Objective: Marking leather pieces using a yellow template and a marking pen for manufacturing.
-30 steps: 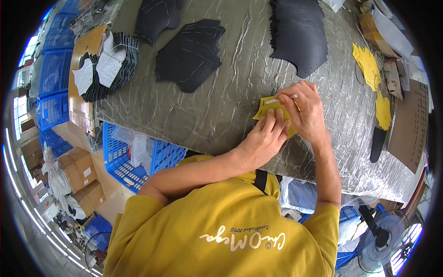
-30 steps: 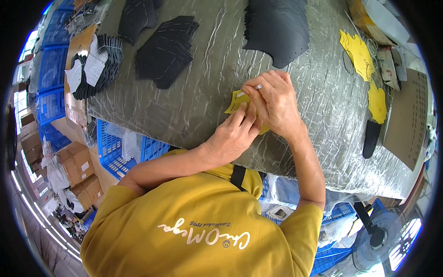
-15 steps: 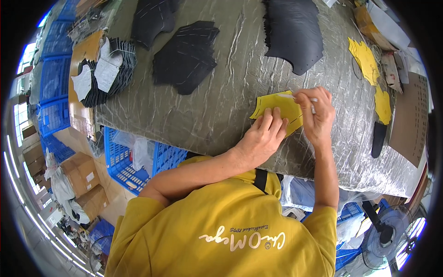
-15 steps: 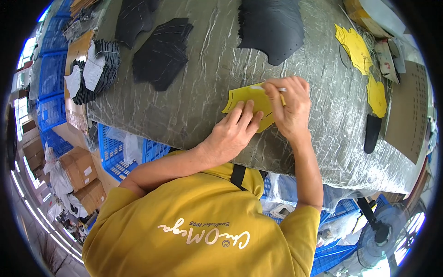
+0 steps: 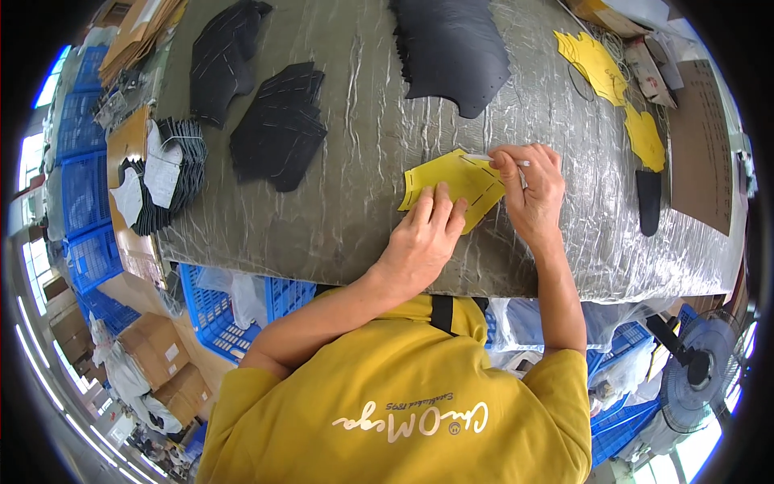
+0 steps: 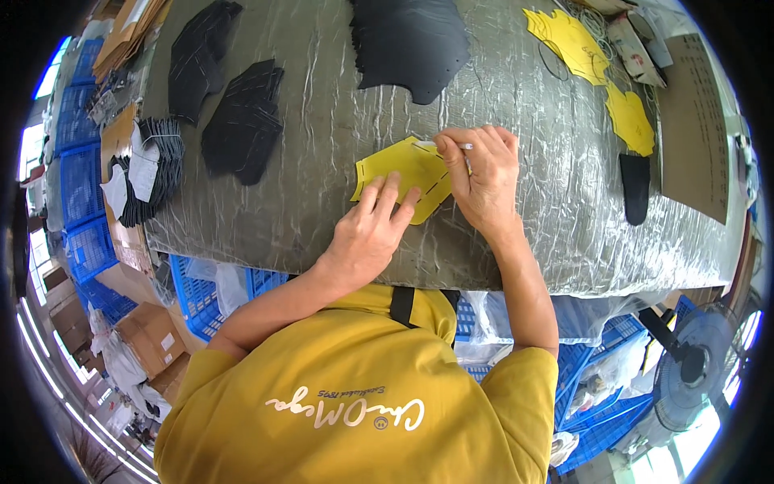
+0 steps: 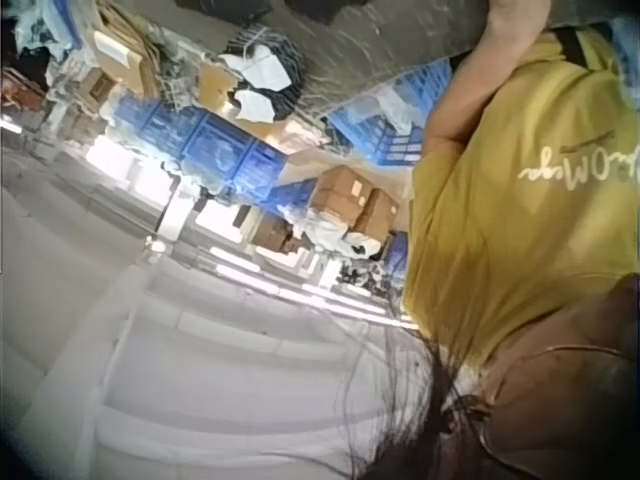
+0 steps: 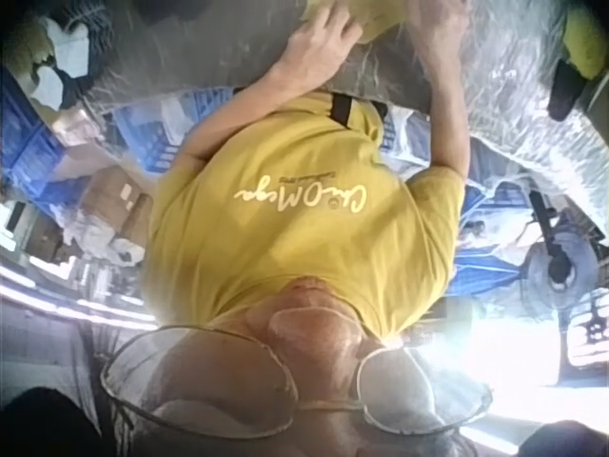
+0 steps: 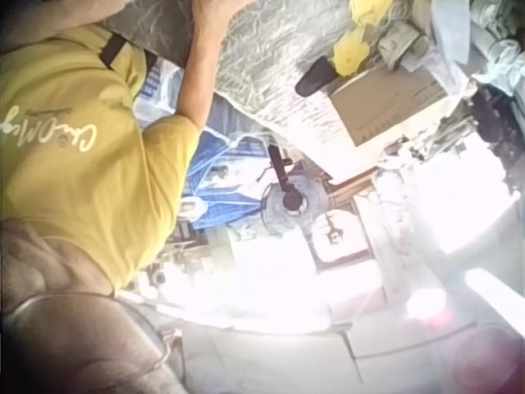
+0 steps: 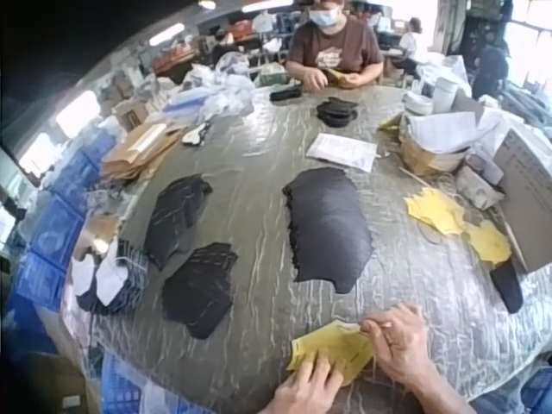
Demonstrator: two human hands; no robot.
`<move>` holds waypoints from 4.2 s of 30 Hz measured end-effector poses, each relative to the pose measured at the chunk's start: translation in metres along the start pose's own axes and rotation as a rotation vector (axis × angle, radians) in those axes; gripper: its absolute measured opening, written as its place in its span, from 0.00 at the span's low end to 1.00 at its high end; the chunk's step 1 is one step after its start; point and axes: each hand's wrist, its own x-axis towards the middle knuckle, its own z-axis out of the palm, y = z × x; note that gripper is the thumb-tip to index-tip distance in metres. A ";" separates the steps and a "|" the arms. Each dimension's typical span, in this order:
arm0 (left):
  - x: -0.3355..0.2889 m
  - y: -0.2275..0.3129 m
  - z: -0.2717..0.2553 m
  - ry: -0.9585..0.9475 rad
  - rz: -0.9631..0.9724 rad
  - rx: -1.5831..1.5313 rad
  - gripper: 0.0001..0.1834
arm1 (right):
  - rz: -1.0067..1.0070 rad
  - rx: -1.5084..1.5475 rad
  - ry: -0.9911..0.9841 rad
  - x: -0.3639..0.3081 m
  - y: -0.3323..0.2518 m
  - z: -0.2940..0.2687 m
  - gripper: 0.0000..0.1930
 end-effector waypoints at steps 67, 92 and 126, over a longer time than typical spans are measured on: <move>0.007 -0.001 -0.011 -0.043 -0.037 -0.100 0.33 | -0.031 -0.216 0.098 -0.017 0.009 -0.028 0.03; 0.026 -0.046 0.005 0.123 -0.285 -0.361 0.20 | 0.824 1.368 0.429 -0.027 0.160 -0.057 0.21; -0.111 -0.110 -0.058 0.048 -0.313 -0.225 0.17 | 0.891 1.208 0.416 -0.009 0.145 -0.051 0.15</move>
